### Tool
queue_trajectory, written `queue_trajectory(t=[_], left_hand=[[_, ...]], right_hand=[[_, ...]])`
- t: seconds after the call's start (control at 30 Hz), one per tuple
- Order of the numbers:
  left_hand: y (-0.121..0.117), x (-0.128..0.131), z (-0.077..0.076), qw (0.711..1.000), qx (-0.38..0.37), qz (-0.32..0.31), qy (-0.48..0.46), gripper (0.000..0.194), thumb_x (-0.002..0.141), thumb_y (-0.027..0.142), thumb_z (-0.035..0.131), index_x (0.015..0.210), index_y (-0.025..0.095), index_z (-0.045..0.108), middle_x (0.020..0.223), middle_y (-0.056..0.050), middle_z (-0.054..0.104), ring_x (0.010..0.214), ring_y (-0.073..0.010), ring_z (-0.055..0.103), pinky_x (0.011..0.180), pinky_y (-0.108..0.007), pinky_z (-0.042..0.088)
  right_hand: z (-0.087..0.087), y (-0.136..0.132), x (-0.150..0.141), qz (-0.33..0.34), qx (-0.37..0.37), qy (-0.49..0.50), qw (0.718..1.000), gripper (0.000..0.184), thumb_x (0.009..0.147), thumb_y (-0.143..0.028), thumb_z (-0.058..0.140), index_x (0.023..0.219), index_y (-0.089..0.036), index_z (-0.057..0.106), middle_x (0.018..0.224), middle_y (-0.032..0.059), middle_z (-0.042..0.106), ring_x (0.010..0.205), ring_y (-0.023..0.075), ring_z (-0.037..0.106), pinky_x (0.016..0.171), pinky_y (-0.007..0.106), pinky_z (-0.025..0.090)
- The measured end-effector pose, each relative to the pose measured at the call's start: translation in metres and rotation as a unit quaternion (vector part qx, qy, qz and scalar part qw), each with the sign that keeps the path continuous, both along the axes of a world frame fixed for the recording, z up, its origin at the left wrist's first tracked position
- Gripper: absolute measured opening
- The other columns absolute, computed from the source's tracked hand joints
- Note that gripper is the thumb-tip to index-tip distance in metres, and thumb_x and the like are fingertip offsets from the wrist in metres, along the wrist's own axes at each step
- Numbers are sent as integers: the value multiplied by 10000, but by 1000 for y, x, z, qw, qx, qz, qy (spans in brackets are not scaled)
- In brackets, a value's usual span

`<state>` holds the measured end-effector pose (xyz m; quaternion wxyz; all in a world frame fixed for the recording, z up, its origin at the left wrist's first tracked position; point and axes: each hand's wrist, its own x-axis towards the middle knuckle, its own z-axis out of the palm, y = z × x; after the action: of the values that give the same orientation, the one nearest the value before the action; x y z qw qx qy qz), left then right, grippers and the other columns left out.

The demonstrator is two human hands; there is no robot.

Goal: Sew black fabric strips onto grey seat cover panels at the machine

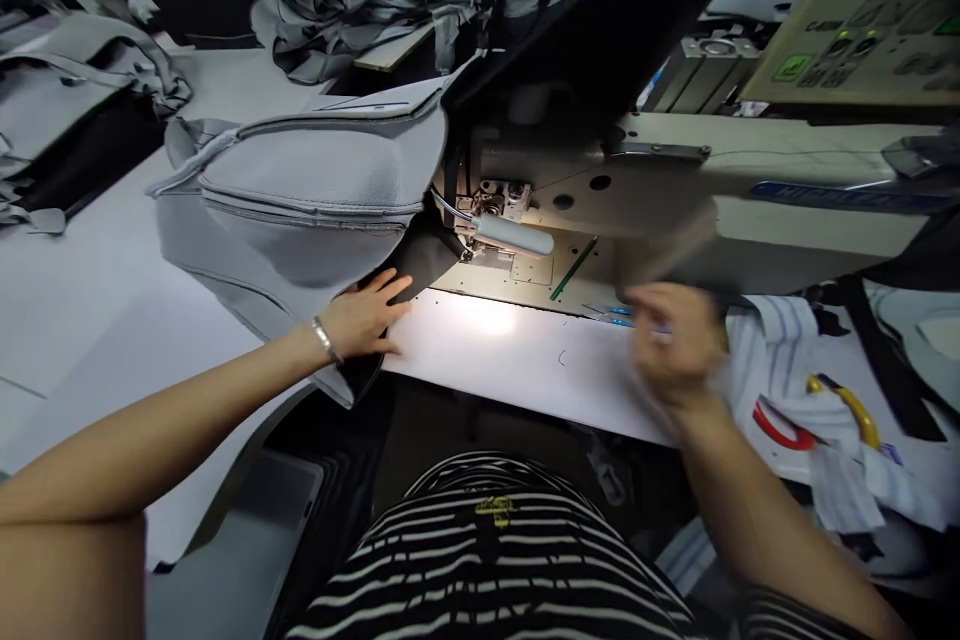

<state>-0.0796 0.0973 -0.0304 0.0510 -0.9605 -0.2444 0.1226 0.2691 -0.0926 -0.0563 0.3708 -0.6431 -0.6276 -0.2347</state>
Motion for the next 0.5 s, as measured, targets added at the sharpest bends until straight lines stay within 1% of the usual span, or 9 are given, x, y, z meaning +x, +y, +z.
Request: queue_trajectory(t=[0.03, 0.07, 0.1, 0.17, 0.23, 0.27, 0.33, 0.4, 0.5], left_hand=[[-7, -9, 2, 999, 16, 26, 16, 560, 688, 314, 688, 1220, 289, 517, 1403, -92, 380, 1297, -329, 313, 892, -416, 440], [-14, -17, 2, 997, 37, 59, 25, 637, 705, 272, 661, 1301, 305, 436, 1409, -99, 374, 1286, -322, 340, 899, -418, 435], [-19, -24, 0, 994, 55, 92, 29, 682, 728, 243, 624, 1356, 293, 363, 1392, -115, 397, 1264, -309, 380, 908, -417, 429], [-29, -38, -8, 987, 82, 132, 28, 678, 769, 257, 560, 1396, 215, 304, 1323, -157, 470, 1221, -299, 439, 914, -425, 424], [-36, -56, -14, 986, 105, 125, 19, 609, 796, 335, 533, 1353, 144, 380, 1208, -185, 555, 1174, -314, 480, 910, -457, 419], [-39, -67, -15, 988, 113, 105, 16, 534, 809, 376, 523, 1277, 123, 475, 1091, -182, 615, 1099, -314, 534, 914, -472, 412], [-43, -93, -10, 992, 116, 36, 9, 373, 850, 426, 478, 955, 114, 652, 743, -116, 657, 805, -251, 625, 936, -471, 396], [-43, -118, 6, 992, 117, -50, 0, 442, 879, 455, 437, 622, 144, 616, 479, -33, 538, 536, -170, 554, 935, -435, 401], [-38, -139, 41, 972, 153, -176, -41, 454, 895, 370, 460, 486, 178, 499, 423, 15, 462, 448, -128, 451, 788, -338, 445]], right_hand=[[-7, 16, -28, 95, -80, -10, 992, 246, 904, -210, 400, 1060, -158, 582, 978, 157, 609, 990, 205, 552, 860, 380, 478], [-13, 33, -52, 154, -150, -20, 976, 235, 889, -200, 427, 1066, -162, 578, 1051, 153, 599, 1030, 214, 542, 874, 381, 483], [-19, 50, -72, 183, -202, -26, 962, 254, 874, -198, 454, 1099, -152, 564, 1144, 163, 567, 1089, 232, 519, 907, 402, 474], [-30, 85, -102, 195, -259, -36, 945, 328, 853, -169, 477, 1170, -96, 519, 1272, 194, 485, 1181, 253, 464, 961, 408, 447], [-38, 117, -122, 201, -268, -70, 940, 352, 862, -115, 426, 1202, -53, 491, 1345, 209, 417, 1269, 259, 380, 1019, 395, 394], [-41, 131, -130, 196, -263, -86, 941, 373, 873, -95, 389, 1235, -46, 465, 1374, 210, 383, 1298, 260, 342, 1044, 399, 362], [-45, 152, -149, 193, -264, -115, 938, 367, 906, -109, 341, 1253, -68, 452, 1378, 186, 391, 1295, 257, 349, 1059, 422, 329], [-48, 164, -173, 207, -272, -139, 929, 337, 927, -136, 322, 1220, -92, 483, 1321, 163, 465, 1241, 241, 417, 1051, 437, 327], [-50, 168, -217, 251, -284, -164, 911, 319, 928, -136, 319, 1175, -85, 515, 1206, 175, 554, 1155, 240, 492, 992, 455, 372]])
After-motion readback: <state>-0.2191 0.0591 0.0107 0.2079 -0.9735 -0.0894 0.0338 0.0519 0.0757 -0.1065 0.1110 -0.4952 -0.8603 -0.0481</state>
